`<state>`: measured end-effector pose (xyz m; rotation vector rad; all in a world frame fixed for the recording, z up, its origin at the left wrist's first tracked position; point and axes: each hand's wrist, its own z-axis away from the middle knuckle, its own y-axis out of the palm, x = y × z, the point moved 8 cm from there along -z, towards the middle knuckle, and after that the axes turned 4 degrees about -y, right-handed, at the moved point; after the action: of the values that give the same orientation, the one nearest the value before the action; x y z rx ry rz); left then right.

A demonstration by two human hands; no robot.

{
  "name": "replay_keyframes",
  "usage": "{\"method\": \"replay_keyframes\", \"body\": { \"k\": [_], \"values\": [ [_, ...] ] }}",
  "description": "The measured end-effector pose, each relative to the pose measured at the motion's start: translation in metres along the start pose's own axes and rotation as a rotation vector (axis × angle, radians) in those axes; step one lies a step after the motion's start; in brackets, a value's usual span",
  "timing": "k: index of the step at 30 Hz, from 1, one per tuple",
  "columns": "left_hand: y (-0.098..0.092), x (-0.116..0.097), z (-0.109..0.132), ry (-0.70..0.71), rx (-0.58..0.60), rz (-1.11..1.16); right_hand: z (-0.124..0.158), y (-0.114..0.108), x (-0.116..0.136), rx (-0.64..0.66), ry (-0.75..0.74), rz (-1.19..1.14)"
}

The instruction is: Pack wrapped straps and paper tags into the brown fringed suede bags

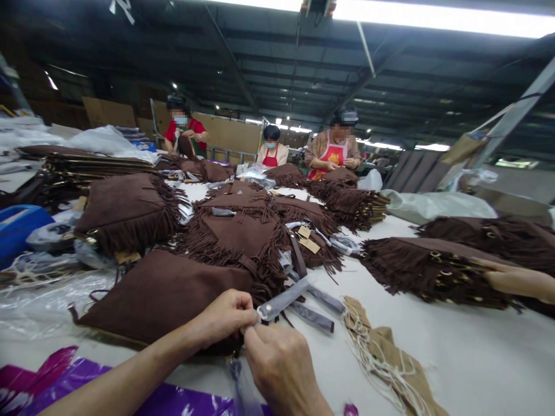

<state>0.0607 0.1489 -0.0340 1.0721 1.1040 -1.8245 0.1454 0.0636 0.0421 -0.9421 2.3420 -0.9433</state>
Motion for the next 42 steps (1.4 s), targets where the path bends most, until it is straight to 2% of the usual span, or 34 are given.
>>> {"method": "replay_keyframes", "body": {
  "k": [6,12,15,18,21,26,30,37,42],
  "values": [
    [-0.001,-0.002,0.000,0.002,-0.008,-0.029,0.002,0.006,0.004,0.067,-0.039,-0.122],
    [-0.001,-0.002,0.001,0.004,0.007,-0.049,0.008,0.019,-0.006,0.190,-0.028,-0.092],
    [0.000,-0.003,0.002,0.002,0.014,-0.055,0.008,0.014,-0.010,0.168,0.001,-0.059],
    [0.000,-0.003,0.003,-0.004,0.015,-0.059,0.006,0.008,-0.006,0.128,-0.008,-0.145],
    [0.000,-0.003,0.003,-0.008,0.015,-0.063,0.005,0.009,0.000,0.160,-0.049,-0.257],
    [0.000,-0.004,0.004,-0.017,0.015,-0.064,0.005,0.015,-0.002,0.234,-0.068,-0.233],
    [0.000,-0.005,0.004,-0.015,0.017,-0.065,0.004,0.016,0.004,0.216,-0.141,-0.220],
    [0.001,-0.002,0.004,-0.019,0.031,-0.052,0.009,0.018,-0.007,0.204,-0.021,-0.321],
    [0.003,-0.003,0.005,-0.025,0.058,-0.032,0.013,0.021,-0.012,0.234,-0.027,-0.294]
  ]
}}
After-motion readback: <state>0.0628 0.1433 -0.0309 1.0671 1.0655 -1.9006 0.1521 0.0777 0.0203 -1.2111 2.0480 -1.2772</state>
